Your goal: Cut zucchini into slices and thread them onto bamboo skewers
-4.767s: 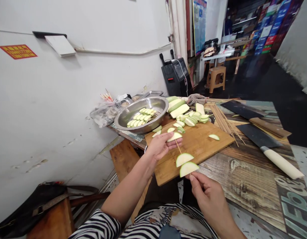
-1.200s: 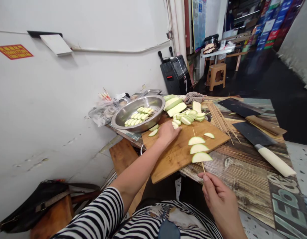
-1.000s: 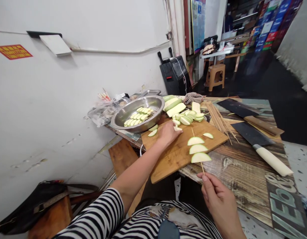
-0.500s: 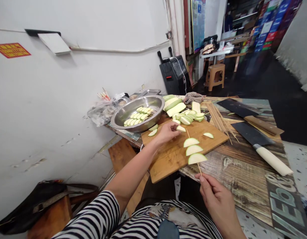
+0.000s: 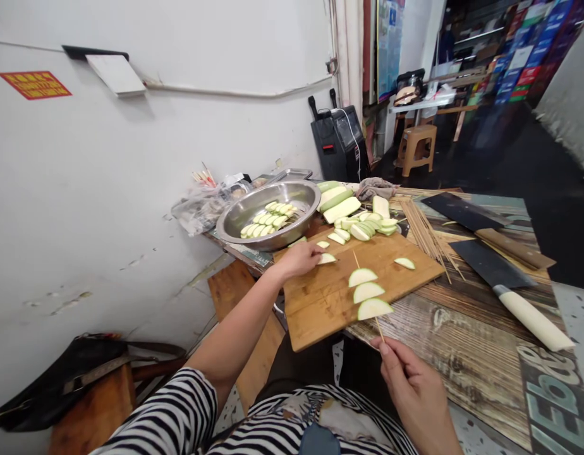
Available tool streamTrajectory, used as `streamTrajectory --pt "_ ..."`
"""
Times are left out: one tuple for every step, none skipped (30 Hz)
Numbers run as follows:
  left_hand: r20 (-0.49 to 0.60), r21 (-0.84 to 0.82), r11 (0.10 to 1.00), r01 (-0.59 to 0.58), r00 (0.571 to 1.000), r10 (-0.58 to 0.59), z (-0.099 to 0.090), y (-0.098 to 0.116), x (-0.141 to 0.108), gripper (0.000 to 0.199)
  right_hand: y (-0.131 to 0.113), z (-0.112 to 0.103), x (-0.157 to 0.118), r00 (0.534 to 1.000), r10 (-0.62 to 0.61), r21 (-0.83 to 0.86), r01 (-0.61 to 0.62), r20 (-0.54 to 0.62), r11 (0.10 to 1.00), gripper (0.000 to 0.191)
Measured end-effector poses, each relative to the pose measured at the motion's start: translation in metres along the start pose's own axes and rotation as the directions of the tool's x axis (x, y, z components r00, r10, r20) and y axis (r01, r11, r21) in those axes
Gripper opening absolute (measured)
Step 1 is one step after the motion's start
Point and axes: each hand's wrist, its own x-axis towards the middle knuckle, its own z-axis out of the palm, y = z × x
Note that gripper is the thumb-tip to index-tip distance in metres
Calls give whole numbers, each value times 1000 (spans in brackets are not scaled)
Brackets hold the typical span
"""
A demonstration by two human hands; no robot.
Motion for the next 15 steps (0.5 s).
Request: streamTrajectory --pt "-43 60 998 7 999 -4 -2 2 3 25 0 0 0 1000 7 2 -7 -1 1000 49" --pt "-97 116 993 22 995 -10 -3 4 7 26 0 0 1 1000 10 10 -10 -3 1000 50" --pt "-153 162 986 42 988 -17 -3 8 13 27 0 -1 1 1000 13 21 -13 -2 1000 50" --pt "-200 193 979 67 979 -28 -1 12 20 29 0 -1 1 1000 14 33 -14 -5 999 50" --pt "-229 210 973 91 973 -42 2 16 27 32 0 -1 1 1000 16 46 -15 -8 999 49" --pt "-242 236 965 114 969 -55 6 20 35 35 0 -1 1 1000 16 58 -15 -11 998 49" --pt "-241 263 955 134 968 -69 10 24 43 40 0 -2 1 1000 14 69 -13 -16 998 48" --pt "-229 289 945 151 970 -85 15 27 51 47 0 -3 1 1000 12 80 -11 -19 997 48" --pt "-219 314 935 168 971 -101 19 30 58 54 0 -4 0 1000 11 90 -9 -22 996 47" --pt "-214 335 924 183 970 -114 22 32 64 59 0 -5 0 1000 11 100 -9 -18 995 47" --pt "-214 351 915 196 969 -126 25 34 70 62 0 -6 -1 1000 12 108 -11 -14 994 47" --pt "-214 363 908 208 967 -136 27 35 74 62 1 -7 -1 1000 15 111 -13 -14 994 47" --pt "-208 372 903 215 967 -145 28 35 78 60 1 -8 -1 1000 17 111 -15 -19 994 47" --pt "-194 377 901 215 969 -150 28 35 81 57 2 -8 -1 1000 19 109 -17 -21 994 47" --pt "-174 378 902 210 973 -154 28 35 83 53 3 -9 -1 999 20 108 -17 -25 994 47"
